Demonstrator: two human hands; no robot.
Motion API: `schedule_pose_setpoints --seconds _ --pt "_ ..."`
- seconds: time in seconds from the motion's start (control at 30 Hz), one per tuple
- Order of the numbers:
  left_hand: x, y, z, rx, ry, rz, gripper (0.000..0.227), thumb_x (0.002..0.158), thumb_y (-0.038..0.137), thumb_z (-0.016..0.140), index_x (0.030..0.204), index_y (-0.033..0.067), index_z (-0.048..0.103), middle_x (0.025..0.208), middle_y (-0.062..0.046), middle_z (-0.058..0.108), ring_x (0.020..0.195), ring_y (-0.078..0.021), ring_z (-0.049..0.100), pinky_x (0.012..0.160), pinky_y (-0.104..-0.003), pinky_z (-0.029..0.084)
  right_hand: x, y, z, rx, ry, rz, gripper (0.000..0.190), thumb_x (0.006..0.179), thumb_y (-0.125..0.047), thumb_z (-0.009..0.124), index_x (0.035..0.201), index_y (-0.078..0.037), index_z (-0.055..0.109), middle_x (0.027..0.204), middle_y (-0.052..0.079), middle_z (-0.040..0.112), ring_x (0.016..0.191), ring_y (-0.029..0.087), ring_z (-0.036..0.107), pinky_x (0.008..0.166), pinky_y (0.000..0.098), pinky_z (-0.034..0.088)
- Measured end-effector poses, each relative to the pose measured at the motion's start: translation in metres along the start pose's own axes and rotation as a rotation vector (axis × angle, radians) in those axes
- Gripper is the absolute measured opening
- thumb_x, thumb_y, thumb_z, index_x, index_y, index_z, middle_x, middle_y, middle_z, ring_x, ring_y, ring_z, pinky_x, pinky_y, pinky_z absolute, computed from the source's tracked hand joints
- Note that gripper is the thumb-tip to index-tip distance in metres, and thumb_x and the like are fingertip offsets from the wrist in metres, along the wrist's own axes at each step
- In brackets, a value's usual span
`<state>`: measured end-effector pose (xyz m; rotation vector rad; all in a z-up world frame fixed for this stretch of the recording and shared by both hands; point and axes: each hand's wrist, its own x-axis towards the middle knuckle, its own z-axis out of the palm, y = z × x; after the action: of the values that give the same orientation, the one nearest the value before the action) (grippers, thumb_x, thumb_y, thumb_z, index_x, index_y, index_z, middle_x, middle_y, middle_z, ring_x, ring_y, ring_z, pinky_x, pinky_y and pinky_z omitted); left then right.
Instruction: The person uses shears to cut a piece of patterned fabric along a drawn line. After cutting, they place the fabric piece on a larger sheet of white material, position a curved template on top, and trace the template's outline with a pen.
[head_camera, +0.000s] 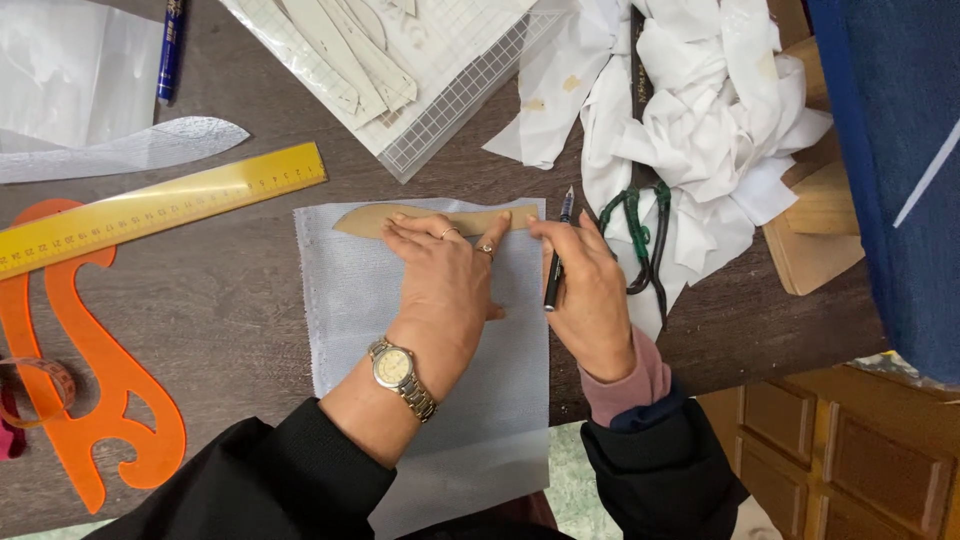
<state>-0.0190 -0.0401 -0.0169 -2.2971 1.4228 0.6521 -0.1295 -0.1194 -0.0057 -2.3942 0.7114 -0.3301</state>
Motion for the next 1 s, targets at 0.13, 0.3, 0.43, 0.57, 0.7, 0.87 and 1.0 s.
schedule_pose_setpoints --seconds 0.13,0.3,0.43,0.57,0.7,0.87,1.0 --pt "-0.002 0.002 -0.007 0.041 -0.004 0.002 0.098 0.062 0.073 0.072 0.146 0.0475 0.028 0.113 -0.046 0.054 0.106 -0.0608 0.056 0.092 -0.072 0.036 0.0 -0.002 0.0 -0.047 0.02 -0.034 0.013 0.096 -0.002 0.052 0.106 -0.004 0.06 0.096 0.02 0.071 0.097 0.037 0.065 0.107 0.0519 0.037" --pt "-0.001 0.002 -0.009 0.026 -0.021 0.013 0.098 0.062 0.072 0.073 0.146 0.048 0.029 0.111 -0.047 0.054 0.106 -0.0627 0.055 0.091 -0.074 0.035 0.0 0.022 0.003 0.067 0.004 -0.011 0.018 0.096 -0.003 0.051 0.108 -0.007 0.064 0.096 0.015 0.072 0.098 0.035 0.066 0.104 0.0513 0.039" --pt "0.0 0.003 -0.01 0.035 -0.052 0.007 0.099 0.063 0.071 0.073 0.147 0.05 0.024 0.114 -0.046 0.053 0.107 -0.0622 0.054 0.092 -0.073 0.035 0.024 0.004 -0.022 0.452 -0.043 0.015 0.027 0.102 -0.009 0.042 0.118 0.0 0.061 0.086 0.017 0.067 0.081 0.025 0.061 0.081 0.0368 0.053" --pt "-0.001 0.004 -0.009 0.015 -0.014 0.006 0.097 0.062 0.07 0.074 0.146 0.0492 0.028 0.111 -0.047 0.054 0.106 -0.0628 0.055 0.092 -0.074 0.035 0.047 0.017 -0.013 0.455 -0.075 -0.051 0.019 0.101 -0.011 0.051 0.106 -0.002 0.067 0.077 0.01 0.062 0.072 0.015 0.058 0.074 0.0306 0.052" --pt "-0.006 0.004 -0.013 0.029 -0.004 -0.009 0.086 0.06 0.071 0.074 0.138 0.0474 0.044 0.111 -0.05 0.051 0.105 -0.0658 0.053 0.09 -0.075 0.035 0.052 0.022 0.0 0.493 -0.113 -0.013 0.016 0.098 -0.011 0.057 0.1 -0.002 0.069 0.072 0.01 0.064 0.069 0.017 0.063 0.071 0.0316 0.054" --pt "-0.008 0.002 -0.015 0.022 0.009 -0.002 0.086 0.059 0.071 0.075 0.136 0.046 0.047 0.11 -0.051 0.051 0.105 -0.0667 0.053 0.09 -0.076 0.035 0.055 0.019 0.005 0.471 -0.118 -0.028 0.015 0.098 -0.011 0.059 0.1 -0.001 0.069 0.073 0.012 0.064 0.074 0.019 0.062 0.071 0.0323 0.051" --pt "-0.005 0.003 -0.013 0.034 0.002 -0.003 0.087 0.058 0.072 0.075 0.136 0.0477 0.046 0.111 -0.049 0.052 0.105 -0.0659 0.053 0.091 -0.075 0.035 0.058 0.018 0.005 0.455 -0.143 -0.042 0.014 0.098 -0.01 0.058 0.099 0.0 0.068 0.075 0.015 0.064 0.074 0.02 0.061 0.07 0.0331 0.05"
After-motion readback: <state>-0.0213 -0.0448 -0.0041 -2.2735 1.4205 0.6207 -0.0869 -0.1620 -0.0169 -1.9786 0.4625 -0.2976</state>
